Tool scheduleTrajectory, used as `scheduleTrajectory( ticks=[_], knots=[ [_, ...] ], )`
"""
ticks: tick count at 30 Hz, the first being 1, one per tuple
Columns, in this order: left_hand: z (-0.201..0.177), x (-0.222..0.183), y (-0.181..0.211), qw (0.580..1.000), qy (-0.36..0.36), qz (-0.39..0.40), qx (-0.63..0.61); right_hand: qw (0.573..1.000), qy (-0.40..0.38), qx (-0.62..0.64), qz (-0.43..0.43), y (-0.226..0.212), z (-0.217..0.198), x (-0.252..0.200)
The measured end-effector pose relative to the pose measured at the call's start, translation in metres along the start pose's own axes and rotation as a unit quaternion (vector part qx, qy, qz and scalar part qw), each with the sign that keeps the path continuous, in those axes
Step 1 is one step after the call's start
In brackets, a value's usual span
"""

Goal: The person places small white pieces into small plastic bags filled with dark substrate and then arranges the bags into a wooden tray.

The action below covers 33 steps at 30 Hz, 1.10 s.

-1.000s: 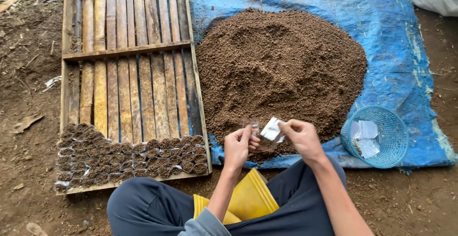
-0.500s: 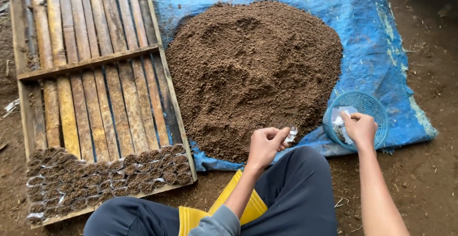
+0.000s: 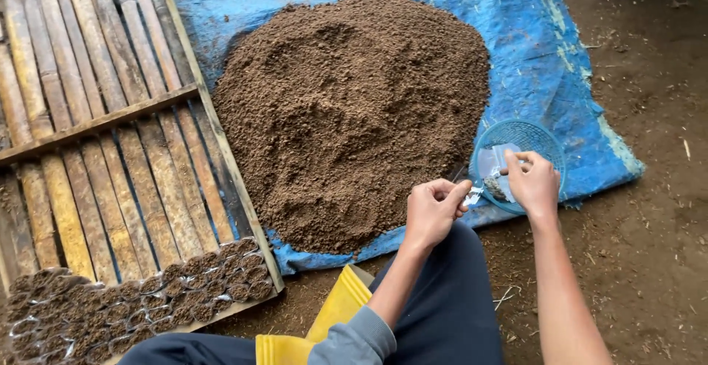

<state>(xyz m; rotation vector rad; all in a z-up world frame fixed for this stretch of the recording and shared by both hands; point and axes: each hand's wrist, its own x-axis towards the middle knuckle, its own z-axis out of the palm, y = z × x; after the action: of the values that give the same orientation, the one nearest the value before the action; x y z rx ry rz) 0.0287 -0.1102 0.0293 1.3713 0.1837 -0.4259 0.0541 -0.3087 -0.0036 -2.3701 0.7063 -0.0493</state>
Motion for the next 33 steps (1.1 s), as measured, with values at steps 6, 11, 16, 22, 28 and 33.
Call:
scheduleTrajectory(
  ticks=[6,11,16,22,28,33],
  knots=[
    [0.008,0.003,-0.008,0.997,0.016,0.042,-0.055,0.989,-0.007,0.132,-0.064,-0.081,-0.039,-0.068],
    [-0.01,-0.003,-0.009,0.995,0.046,0.071,-0.044,0.958,-0.11,0.243,-0.105,-0.087,-0.014,-0.081],
    [-0.044,-0.01,-0.016,0.983,0.134,0.099,-0.071,0.916,-0.194,0.308,-0.167,-0.117,0.003,-0.112],
    [-0.089,-0.048,-0.006,0.969,0.213,0.102,-0.078,0.897,-0.188,0.342,-0.21,-0.125,0.052,-0.137],
    [-0.137,-0.079,-0.014,0.971,0.211,0.097,-0.06,0.887,-0.261,0.339,-0.171,-0.137,0.079,-0.163],
    [-0.17,-0.099,-0.027,0.965,0.235,0.088,-0.078,0.891,-0.293,0.32,-0.131,-0.156,0.096,-0.195]
  ],
)
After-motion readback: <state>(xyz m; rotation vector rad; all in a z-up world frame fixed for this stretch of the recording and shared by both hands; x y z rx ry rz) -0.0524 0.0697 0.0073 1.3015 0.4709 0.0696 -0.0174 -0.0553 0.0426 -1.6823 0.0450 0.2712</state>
